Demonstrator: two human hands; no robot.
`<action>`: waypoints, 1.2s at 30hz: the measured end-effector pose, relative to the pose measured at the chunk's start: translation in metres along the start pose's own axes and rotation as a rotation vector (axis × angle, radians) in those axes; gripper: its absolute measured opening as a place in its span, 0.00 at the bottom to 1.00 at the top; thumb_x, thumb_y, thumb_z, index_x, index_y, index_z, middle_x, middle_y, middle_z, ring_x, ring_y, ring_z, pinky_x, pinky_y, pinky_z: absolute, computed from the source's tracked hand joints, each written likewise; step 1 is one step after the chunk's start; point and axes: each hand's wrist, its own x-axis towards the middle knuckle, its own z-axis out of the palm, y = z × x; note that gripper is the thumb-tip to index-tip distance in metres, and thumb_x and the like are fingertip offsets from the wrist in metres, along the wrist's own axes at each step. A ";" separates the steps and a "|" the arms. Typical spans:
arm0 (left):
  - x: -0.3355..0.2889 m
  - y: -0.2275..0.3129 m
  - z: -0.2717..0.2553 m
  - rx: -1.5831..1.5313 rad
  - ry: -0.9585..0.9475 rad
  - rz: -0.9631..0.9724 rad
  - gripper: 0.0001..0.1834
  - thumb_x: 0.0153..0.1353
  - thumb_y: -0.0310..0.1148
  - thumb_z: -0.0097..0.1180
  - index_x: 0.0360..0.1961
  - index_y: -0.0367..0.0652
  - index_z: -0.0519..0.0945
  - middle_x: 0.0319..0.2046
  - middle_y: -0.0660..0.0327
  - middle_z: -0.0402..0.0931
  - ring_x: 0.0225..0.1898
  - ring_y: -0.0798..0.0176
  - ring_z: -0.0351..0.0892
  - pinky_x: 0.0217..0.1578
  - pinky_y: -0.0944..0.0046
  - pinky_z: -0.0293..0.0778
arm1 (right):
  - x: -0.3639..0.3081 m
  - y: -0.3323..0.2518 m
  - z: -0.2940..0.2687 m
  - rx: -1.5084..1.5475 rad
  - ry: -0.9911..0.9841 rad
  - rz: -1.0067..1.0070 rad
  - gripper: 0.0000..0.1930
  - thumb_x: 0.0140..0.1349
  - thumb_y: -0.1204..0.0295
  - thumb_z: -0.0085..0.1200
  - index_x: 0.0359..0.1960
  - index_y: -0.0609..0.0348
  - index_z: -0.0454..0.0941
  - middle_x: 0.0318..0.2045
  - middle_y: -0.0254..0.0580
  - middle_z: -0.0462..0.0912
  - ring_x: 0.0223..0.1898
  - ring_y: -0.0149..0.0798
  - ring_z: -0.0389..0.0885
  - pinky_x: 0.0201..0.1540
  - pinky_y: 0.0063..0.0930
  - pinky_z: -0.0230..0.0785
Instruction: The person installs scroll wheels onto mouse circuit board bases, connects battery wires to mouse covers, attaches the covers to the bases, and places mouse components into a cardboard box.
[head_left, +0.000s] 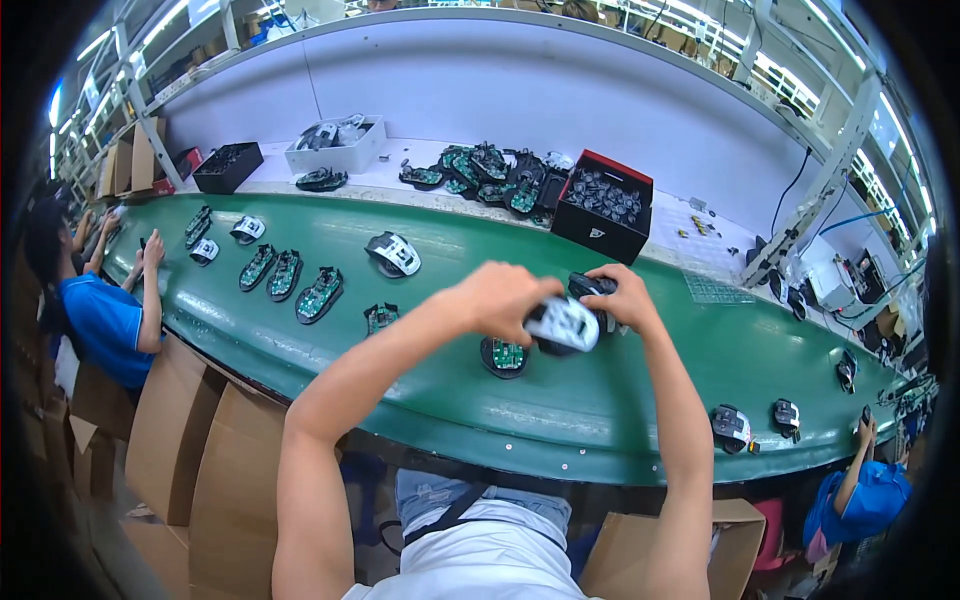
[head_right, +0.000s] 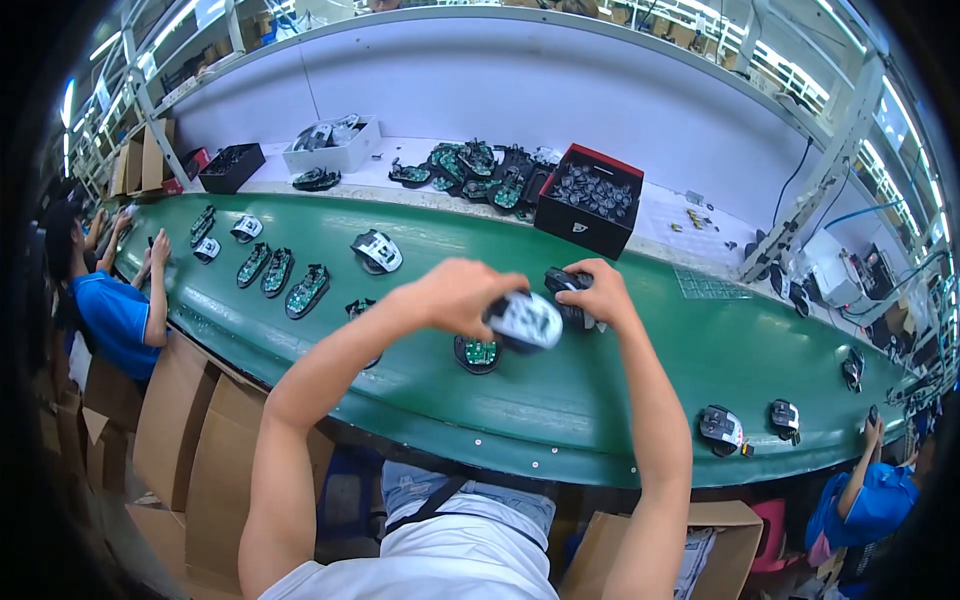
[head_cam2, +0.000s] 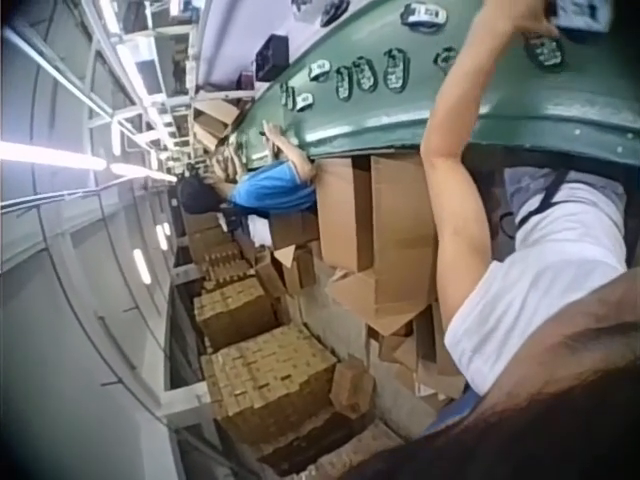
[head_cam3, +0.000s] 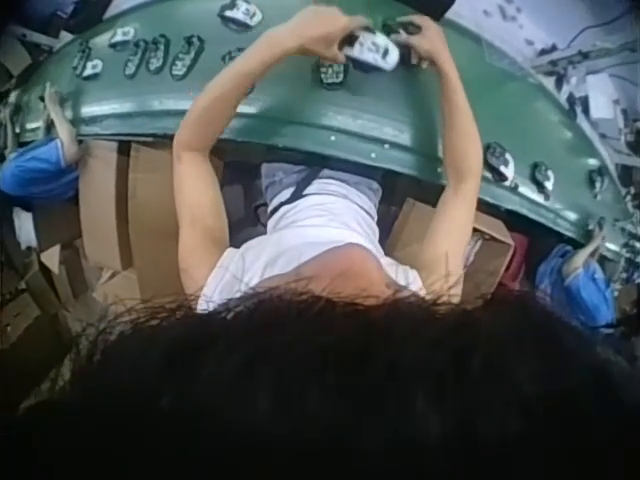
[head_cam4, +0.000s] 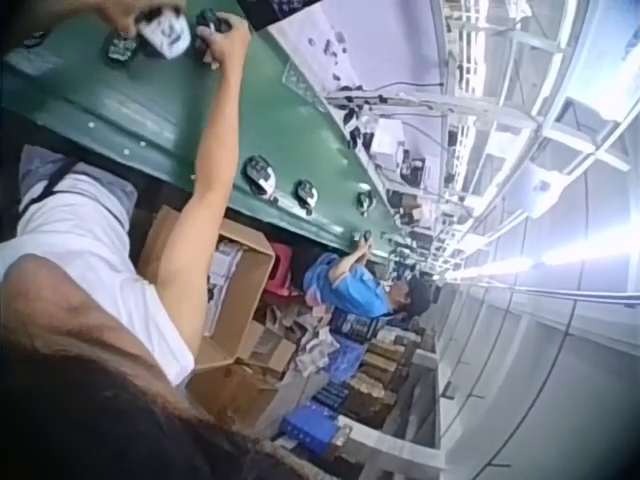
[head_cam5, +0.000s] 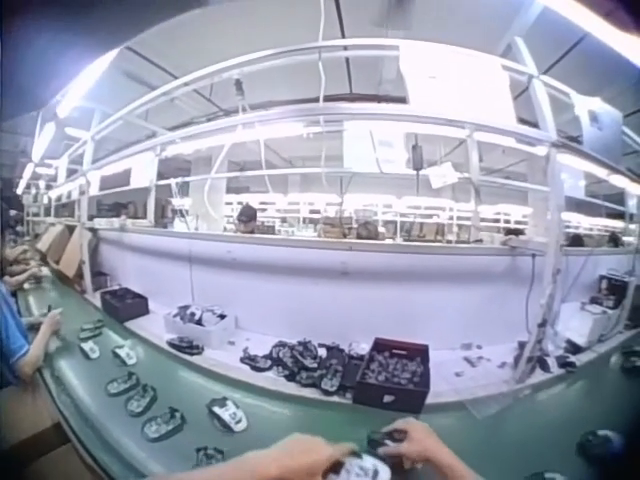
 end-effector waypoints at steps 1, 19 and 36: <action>-0.002 0.022 0.008 -0.014 -0.036 0.063 0.37 0.38 0.39 0.70 0.54 0.50 0.73 0.34 0.55 0.82 0.37 0.48 0.83 0.36 0.50 0.79 | -0.014 0.000 -0.010 0.090 0.000 0.020 0.26 0.40 0.62 0.71 0.44 0.57 0.84 0.45 0.47 0.82 0.50 0.47 0.79 0.56 0.35 0.69; 0.053 0.504 0.347 -0.116 -0.270 0.817 0.06 0.57 0.32 0.57 0.28 0.50 0.86 0.32 0.63 0.85 0.37 0.64 0.85 0.30 0.60 0.74 | -0.739 0.127 -0.052 -0.071 0.372 1.324 0.25 0.32 0.71 0.75 0.39 0.61 0.86 0.35 0.46 0.86 0.41 0.41 0.83 0.47 0.35 0.75; -0.004 0.238 0.174 -2.108 -0.396 0.008 0.25 0.66 0.29 0.53 0.63 0.40 0.63 0.50 0.55 0.71 0.50 0.60 0.77 0.50 0.62 0.74 | -0.515 0.018 -0.071 -0.352 0.871 0.628 0.15 0.53 0.79 0.57 0.44 0.66 0.78 0.48 0.54 0.78 0.49 0.53 0.77 0.55 0.40 0.69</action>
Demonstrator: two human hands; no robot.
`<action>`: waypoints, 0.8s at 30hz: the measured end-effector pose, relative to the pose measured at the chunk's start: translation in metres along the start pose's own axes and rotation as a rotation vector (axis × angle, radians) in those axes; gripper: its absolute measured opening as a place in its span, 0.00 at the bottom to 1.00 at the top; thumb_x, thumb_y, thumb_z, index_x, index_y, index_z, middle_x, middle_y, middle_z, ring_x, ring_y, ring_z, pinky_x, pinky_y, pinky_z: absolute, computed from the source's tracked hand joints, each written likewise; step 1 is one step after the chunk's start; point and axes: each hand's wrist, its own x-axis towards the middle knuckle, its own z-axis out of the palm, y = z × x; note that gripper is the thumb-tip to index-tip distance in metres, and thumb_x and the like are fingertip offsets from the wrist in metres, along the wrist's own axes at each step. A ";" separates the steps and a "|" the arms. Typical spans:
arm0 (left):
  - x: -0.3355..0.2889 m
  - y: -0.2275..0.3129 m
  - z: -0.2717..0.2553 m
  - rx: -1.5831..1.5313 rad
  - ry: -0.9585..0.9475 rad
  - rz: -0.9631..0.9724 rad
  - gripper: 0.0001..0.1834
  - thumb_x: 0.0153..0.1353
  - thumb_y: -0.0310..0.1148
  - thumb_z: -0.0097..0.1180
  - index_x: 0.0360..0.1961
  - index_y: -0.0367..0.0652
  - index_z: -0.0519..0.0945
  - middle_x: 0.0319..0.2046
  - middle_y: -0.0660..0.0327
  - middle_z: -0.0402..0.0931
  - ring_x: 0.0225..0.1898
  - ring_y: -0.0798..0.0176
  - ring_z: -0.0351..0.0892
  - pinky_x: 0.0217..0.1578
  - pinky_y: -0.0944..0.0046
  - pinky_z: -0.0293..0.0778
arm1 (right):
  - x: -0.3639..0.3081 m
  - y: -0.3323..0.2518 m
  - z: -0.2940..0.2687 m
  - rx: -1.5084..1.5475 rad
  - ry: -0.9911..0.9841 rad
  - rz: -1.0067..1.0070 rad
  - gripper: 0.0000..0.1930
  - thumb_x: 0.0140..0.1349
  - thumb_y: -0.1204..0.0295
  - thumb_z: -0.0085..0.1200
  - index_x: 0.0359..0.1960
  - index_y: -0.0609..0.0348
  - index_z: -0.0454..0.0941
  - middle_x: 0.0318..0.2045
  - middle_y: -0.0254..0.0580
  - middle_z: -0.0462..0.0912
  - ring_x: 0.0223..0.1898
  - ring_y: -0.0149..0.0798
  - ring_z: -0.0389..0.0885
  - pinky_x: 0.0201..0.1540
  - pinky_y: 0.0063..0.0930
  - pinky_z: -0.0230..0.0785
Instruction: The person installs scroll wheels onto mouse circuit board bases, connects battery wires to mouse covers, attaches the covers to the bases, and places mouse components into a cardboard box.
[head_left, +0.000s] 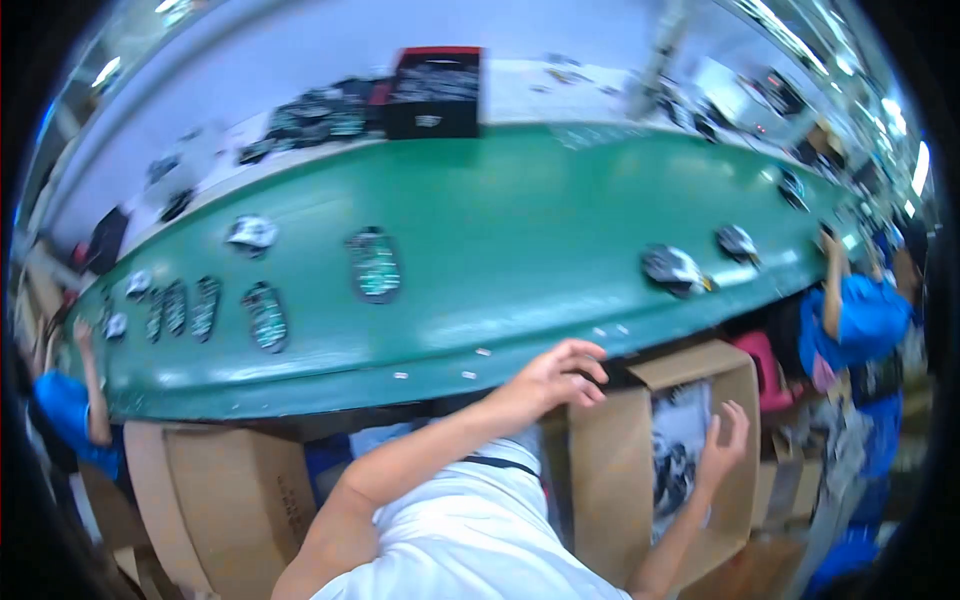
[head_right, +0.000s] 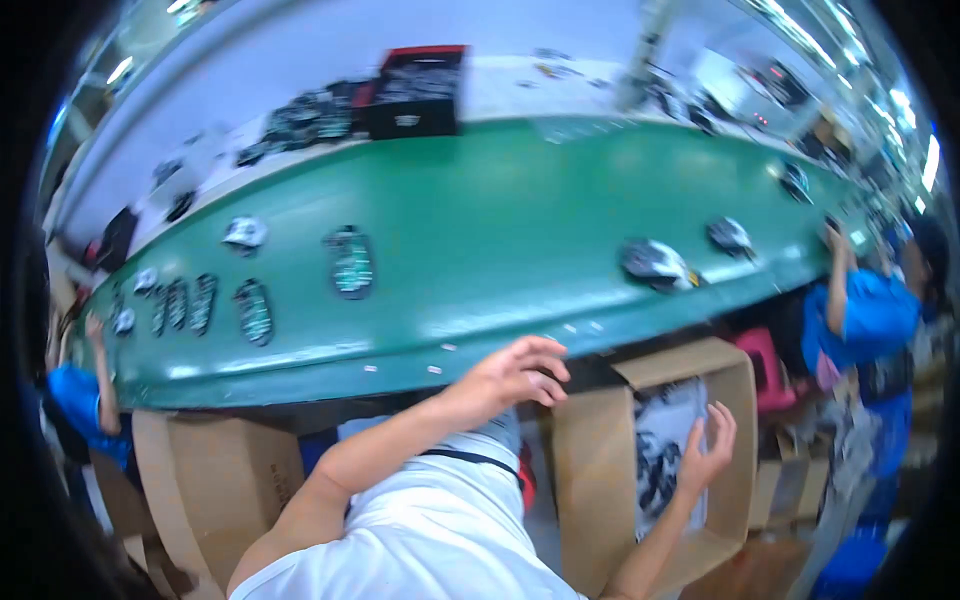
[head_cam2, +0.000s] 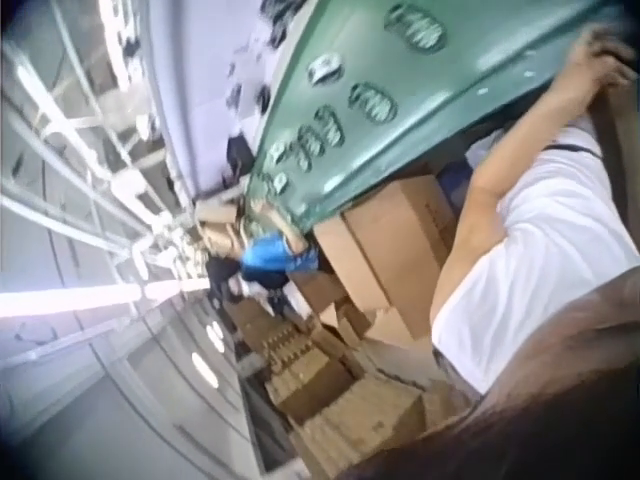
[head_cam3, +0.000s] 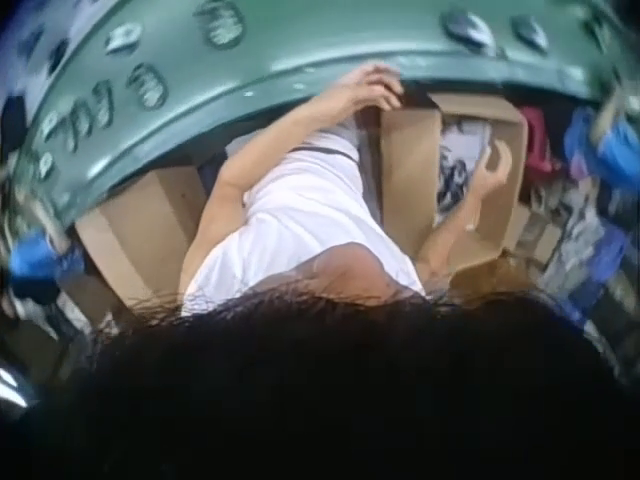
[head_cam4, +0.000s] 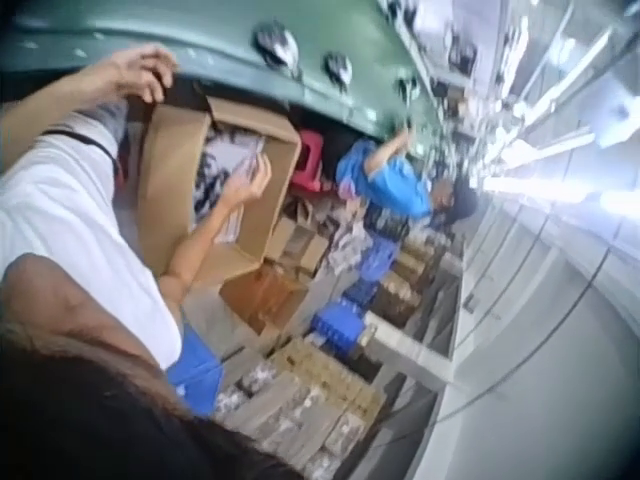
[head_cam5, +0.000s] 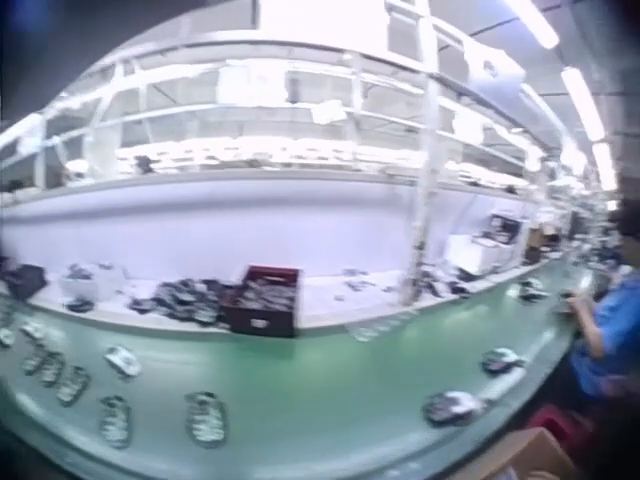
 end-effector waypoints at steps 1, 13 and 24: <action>-0.008 0.004 -0.004 0.093 -0.021 0.107 0.25 0.68 0.31 0.52 0.64 0.41 0.62 0.53 0.54 0.69 0.52 0.58 0.76 0.53 0.59 0.73 | 0.016 -0.054 0.007 0.145 -0.016 -0.049 0.14 0.53 0.82 0.55 0.44 0.67 0.78 0.47 0.53 0.79 0.48 0.52 0.78 0.53 0.38 0.70; -0.171 0.107 -0.050 0.499 0.779 0.632 0.31 0.65 0.27 0.53 0.68 0.38 0.58 0.65 0.55 0.62 0.61 0.60 0.71 0.59 0.59 0.69 | 0.043 -0.375 0.209 0.713 -0.873 -1.111 0.19 0.46 0.72 0.72 0.39 0.60 0.80 0.38 0.45 0.83 0.38 0.44 0.84 0.38 0.33 0.79; -0.235 0.095 -0.108 1.717 1.408 0.182 0.27 0.59 0.39 0.58 0.60 0.46 0.74 0.67 0.51 0.62 0.67 0.47 0.62 0.63 0.43 0.59 | -0.011 -0.497 0.362 0.805 -0.955 -1.272 0.12 0.52 0.72 0.67 0.35 0.61 0.78 0.38 0.44 0.83 0.38 0.47 0.84 0.39 0.36 0.77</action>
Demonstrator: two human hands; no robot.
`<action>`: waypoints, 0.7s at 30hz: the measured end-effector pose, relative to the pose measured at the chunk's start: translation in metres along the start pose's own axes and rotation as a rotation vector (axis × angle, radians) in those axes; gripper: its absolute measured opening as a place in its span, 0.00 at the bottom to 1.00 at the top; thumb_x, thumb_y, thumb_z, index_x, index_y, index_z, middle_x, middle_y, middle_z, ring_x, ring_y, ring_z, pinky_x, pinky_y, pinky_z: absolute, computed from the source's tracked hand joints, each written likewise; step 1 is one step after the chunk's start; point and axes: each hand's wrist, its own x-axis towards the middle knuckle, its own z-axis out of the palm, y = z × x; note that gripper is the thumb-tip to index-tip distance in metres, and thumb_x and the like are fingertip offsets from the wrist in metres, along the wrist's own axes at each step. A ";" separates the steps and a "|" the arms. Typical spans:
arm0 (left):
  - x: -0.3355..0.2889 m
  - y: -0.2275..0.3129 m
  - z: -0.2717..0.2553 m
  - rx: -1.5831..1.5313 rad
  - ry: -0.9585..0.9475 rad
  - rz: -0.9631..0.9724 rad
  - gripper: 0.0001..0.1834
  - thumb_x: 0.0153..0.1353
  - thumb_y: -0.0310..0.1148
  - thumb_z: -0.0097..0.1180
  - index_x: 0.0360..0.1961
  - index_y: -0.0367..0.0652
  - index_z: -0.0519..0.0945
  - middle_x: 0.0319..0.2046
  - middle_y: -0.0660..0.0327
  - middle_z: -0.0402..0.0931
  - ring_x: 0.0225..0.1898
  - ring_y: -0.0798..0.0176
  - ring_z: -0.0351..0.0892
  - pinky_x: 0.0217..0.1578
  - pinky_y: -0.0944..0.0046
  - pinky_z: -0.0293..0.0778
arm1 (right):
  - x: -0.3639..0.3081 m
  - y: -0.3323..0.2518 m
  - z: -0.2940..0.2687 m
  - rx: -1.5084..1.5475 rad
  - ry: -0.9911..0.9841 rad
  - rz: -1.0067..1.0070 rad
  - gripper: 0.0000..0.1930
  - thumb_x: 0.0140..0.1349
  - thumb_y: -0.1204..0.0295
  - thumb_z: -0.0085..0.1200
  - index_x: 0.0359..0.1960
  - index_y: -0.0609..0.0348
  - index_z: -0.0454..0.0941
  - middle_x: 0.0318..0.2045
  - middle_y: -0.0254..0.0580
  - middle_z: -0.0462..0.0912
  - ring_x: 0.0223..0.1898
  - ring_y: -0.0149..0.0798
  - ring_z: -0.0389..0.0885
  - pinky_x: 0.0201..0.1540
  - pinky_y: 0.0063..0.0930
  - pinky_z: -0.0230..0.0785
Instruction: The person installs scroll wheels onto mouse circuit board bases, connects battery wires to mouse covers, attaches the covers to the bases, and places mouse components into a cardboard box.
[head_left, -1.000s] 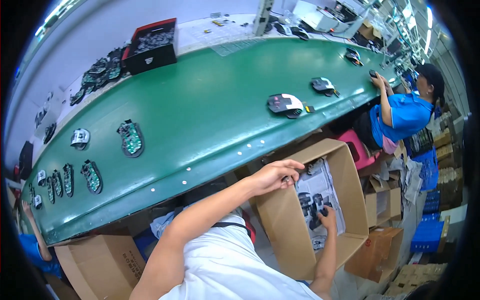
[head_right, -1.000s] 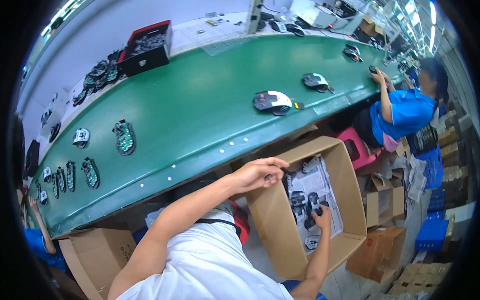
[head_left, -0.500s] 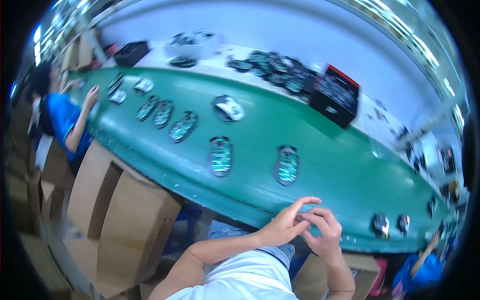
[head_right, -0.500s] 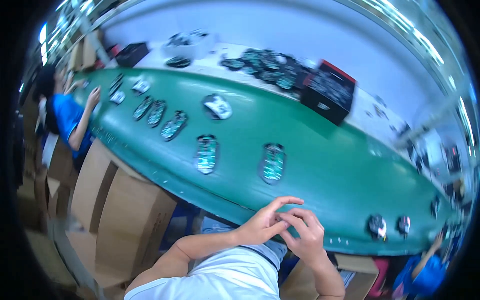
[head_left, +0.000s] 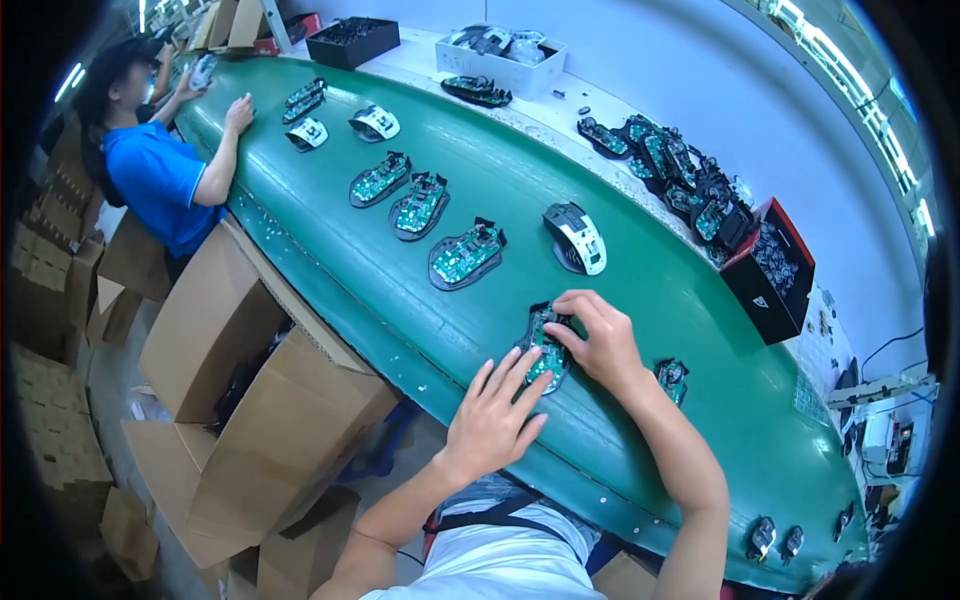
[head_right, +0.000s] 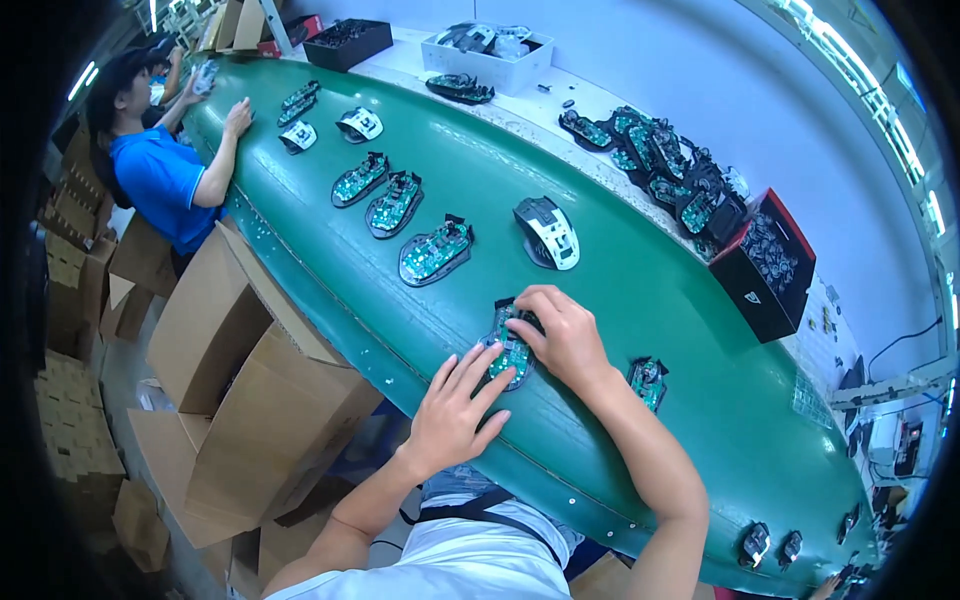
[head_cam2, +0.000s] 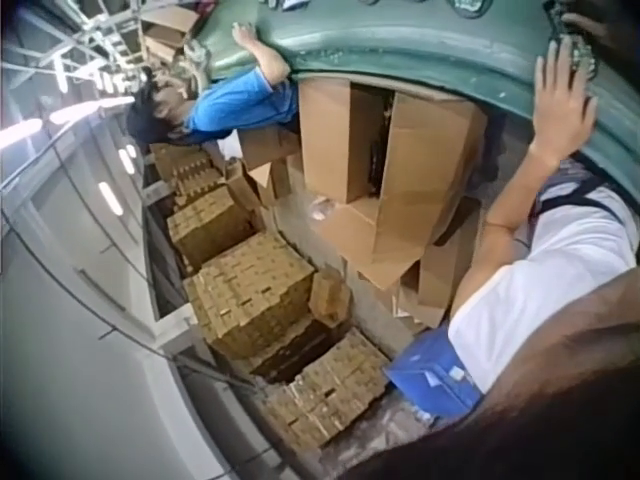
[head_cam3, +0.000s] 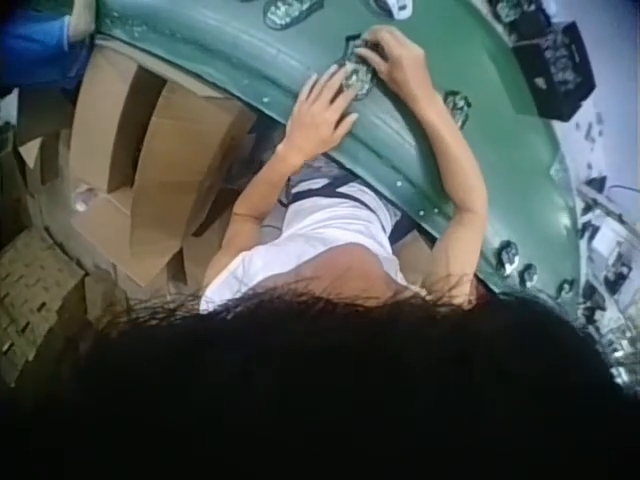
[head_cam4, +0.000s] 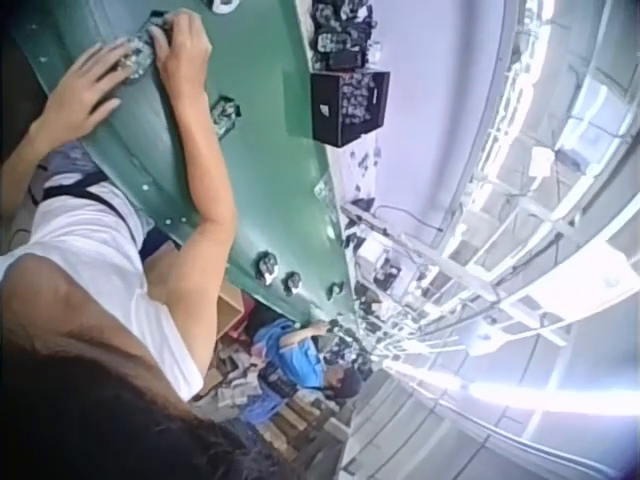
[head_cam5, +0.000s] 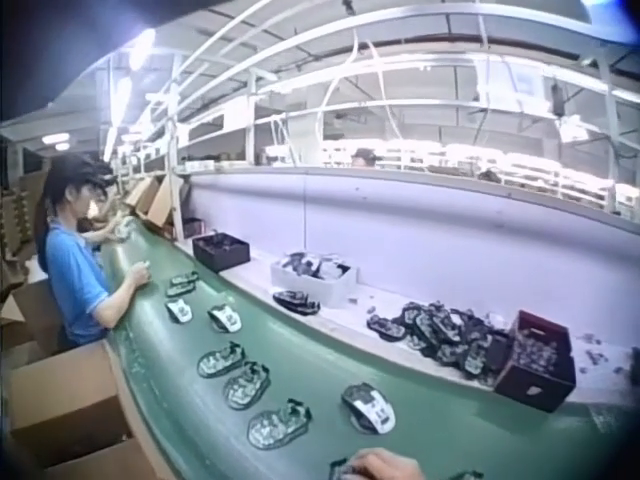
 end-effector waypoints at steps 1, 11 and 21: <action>0.000 -0.001 -0.001 -0.014 -0.002 -0.006 0.27 0.59 0.39 0.58 0.60 0.46 0.74 0.67 0.51 0.62 0.67 0.47 0.62 0.63 0.43 0.59 | -0.002 0.005 0.003 -0.001 0.017 0.037 0.12 0.52 0.72 0.67 0.35 0.61 0.78 0.38 0.44 0.83 0.38 0.47 0.84 0.38 0.36 0.77; 0.002 -0.012 -0.010 -0.084 -0.024 -0.001 0.25 0.57 0.37 0.59 0.57 0.48 0.77 0.65 0.54 0.65 0.64 0.50 0.66 0.61 0.45 0.61 | 0.008 -0.011 -0.011 -0.036 -0.104 0.089 0.12 0.50 0.73 0.68 0.33 0.62 0.78 0.39 0.44 0.82 0.37 0.47 0.84 0.38 0.35 0.78; 0.002 -0.012 -0.017 -0.092 -0.045 0.022 0.25 0.56 0.38 0.60 0.57 0.48 0.77 0.65 0.56 0.66 0.64 0.52 0.66 0.61 0.48 0.61 | 0.004 -0.023 -0.023 0.659 0.167 0.494 0.13 0.53 0.84 0.64 0.41 0.65 0.79 0.48 0.43 0.76 0.45 0.35 0.83 0.48 0.26 0.78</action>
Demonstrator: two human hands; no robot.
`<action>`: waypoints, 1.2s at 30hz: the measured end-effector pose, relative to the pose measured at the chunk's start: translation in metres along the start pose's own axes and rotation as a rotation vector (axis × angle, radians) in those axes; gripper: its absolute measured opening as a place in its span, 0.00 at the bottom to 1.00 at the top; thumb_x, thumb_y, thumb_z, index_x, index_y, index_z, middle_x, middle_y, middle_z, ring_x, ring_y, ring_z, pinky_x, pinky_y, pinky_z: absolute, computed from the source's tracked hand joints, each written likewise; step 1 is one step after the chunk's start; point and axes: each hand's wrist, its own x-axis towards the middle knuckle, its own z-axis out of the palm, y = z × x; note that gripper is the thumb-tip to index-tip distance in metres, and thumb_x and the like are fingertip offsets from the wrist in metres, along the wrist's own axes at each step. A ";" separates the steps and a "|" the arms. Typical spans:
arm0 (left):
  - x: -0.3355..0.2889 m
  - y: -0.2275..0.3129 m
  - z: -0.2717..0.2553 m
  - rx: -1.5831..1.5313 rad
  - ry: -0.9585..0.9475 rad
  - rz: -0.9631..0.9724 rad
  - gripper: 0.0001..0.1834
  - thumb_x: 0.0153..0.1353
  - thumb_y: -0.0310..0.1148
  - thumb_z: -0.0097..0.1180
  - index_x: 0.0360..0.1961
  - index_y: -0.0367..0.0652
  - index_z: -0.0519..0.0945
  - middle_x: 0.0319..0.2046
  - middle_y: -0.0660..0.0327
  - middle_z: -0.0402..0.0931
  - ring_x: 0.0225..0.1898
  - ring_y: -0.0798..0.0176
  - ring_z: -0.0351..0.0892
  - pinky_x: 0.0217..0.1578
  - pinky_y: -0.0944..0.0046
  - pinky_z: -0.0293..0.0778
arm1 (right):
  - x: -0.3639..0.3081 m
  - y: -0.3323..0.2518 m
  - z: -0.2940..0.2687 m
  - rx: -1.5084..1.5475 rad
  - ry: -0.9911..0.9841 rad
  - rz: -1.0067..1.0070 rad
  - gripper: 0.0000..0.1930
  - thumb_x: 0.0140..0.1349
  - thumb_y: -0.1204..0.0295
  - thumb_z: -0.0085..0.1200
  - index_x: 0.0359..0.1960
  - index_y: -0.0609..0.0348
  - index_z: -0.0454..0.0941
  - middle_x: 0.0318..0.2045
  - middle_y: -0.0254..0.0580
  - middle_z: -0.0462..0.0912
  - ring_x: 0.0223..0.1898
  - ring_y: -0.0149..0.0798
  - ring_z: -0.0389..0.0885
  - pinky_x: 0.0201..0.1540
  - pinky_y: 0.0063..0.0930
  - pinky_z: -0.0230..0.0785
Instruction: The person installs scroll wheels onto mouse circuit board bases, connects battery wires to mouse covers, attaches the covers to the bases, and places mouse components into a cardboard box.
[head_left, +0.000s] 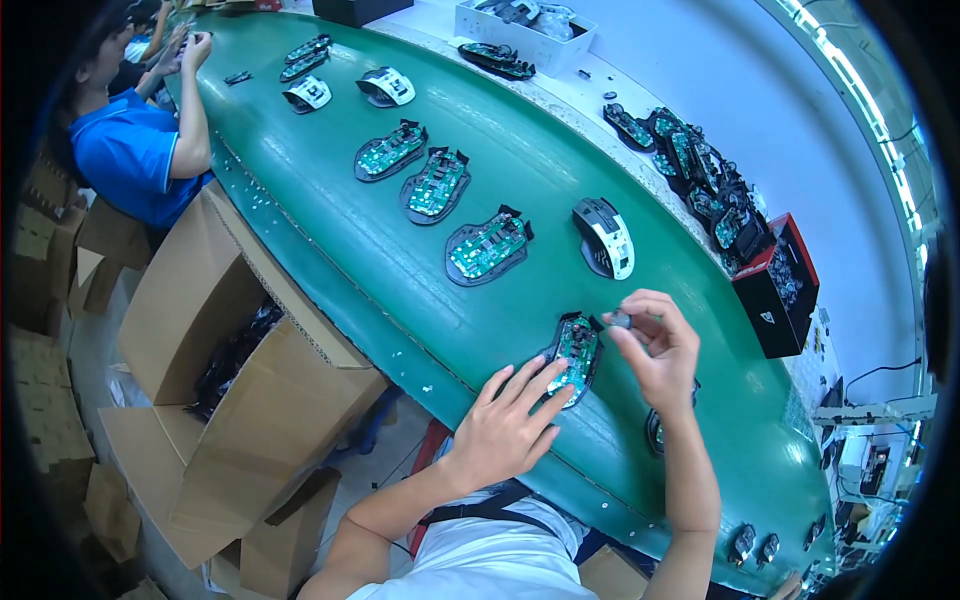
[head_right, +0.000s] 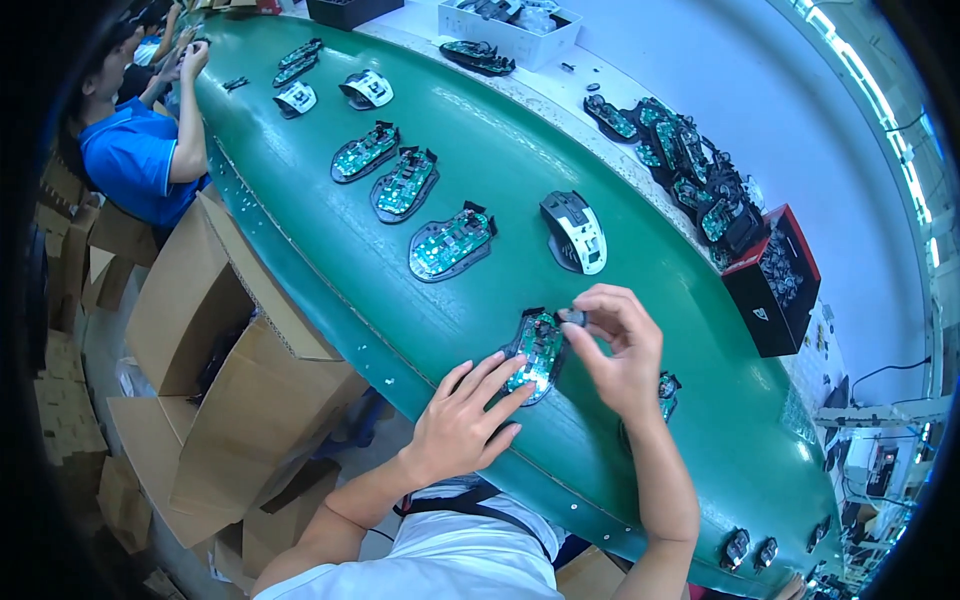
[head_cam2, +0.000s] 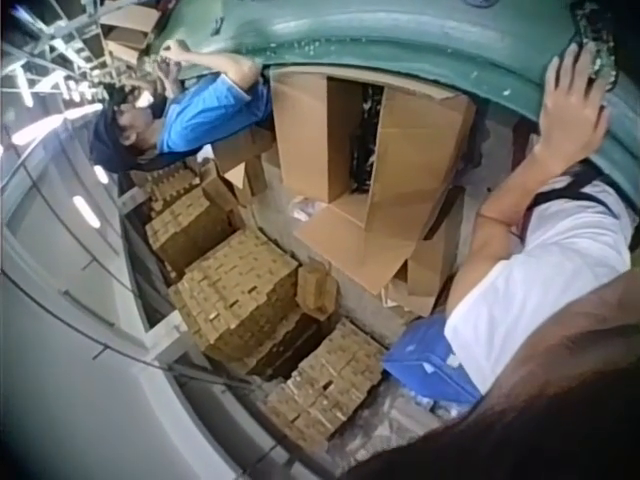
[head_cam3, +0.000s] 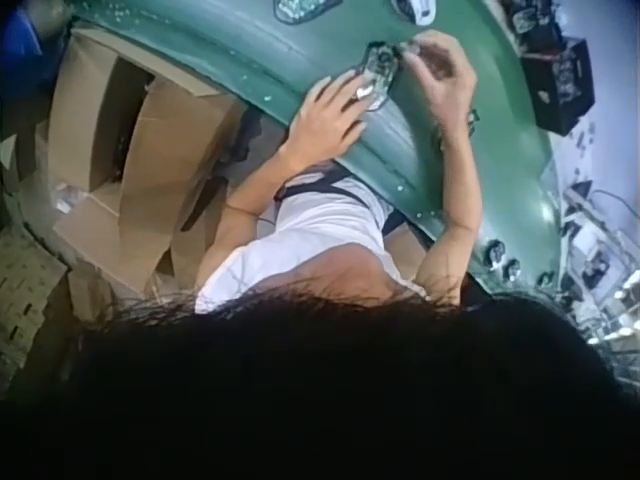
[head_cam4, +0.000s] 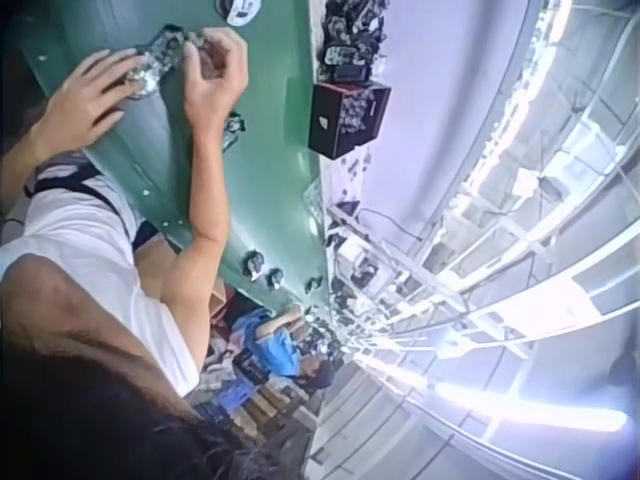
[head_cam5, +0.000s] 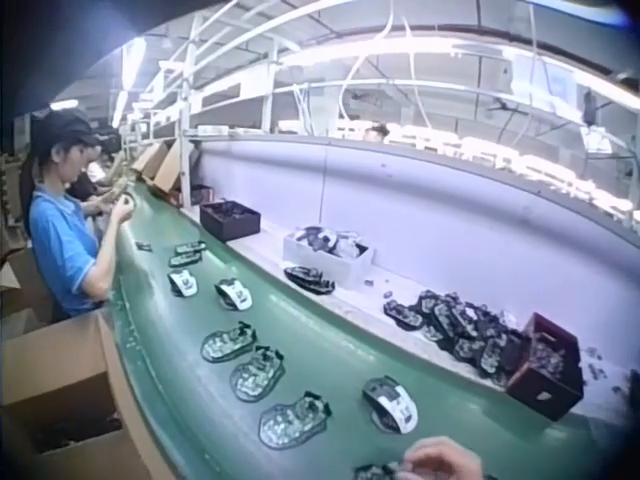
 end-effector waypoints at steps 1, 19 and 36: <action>0.000 0.000 0.000 0.007 0.000 -0.006 0.25 0.56 0.38 0.60 0.57 0.48 0.77 0.65 0.56 0.66 0.64 0.52 0.66 0.61 0.48 0.61 | 0.000 -0.003 -0.005 -0.019 -0.011 0.023 0.14 0.56 0.83 0.62 0.44 0.65 0.79 0.48 0.42 0.78 0.44 0.32 0.82 0.47 0.23 0.76; -0.001 -0.005 -0.008 -0.056 0.016 0.050 0.24 0.56 0.37 0.60 0.55 0.46 0.77 0.65 0.56 0.66 0.63 0.52 0.67 0.61 0.51 0.62 | -0.006 0.003 0.014 -0.661 -0.122 -0.157 0.12 0.52 0.80 0.63 0.39 0.62 0.82 0.46 0.44 0.85 0.44 0.45 0.84 0.47 0.34 0.76; -0.001 -0.011 -0.015 -0.108 -0.011 0.083 0.23 0.56 0.35 0.60 0.54 0.45 0.78 0.64 0.56 0.67 0.63 0.52 0.67 0.60 0.53 0.63 | -0.012 0.007 0.016 -0.736 -0.054 -0.237 0.14 0.48 0.77 0.68 0.38 0.61 0.83 0.39 0.47 0.85 0.43 0.47 0.83 0.48 0.36 0.74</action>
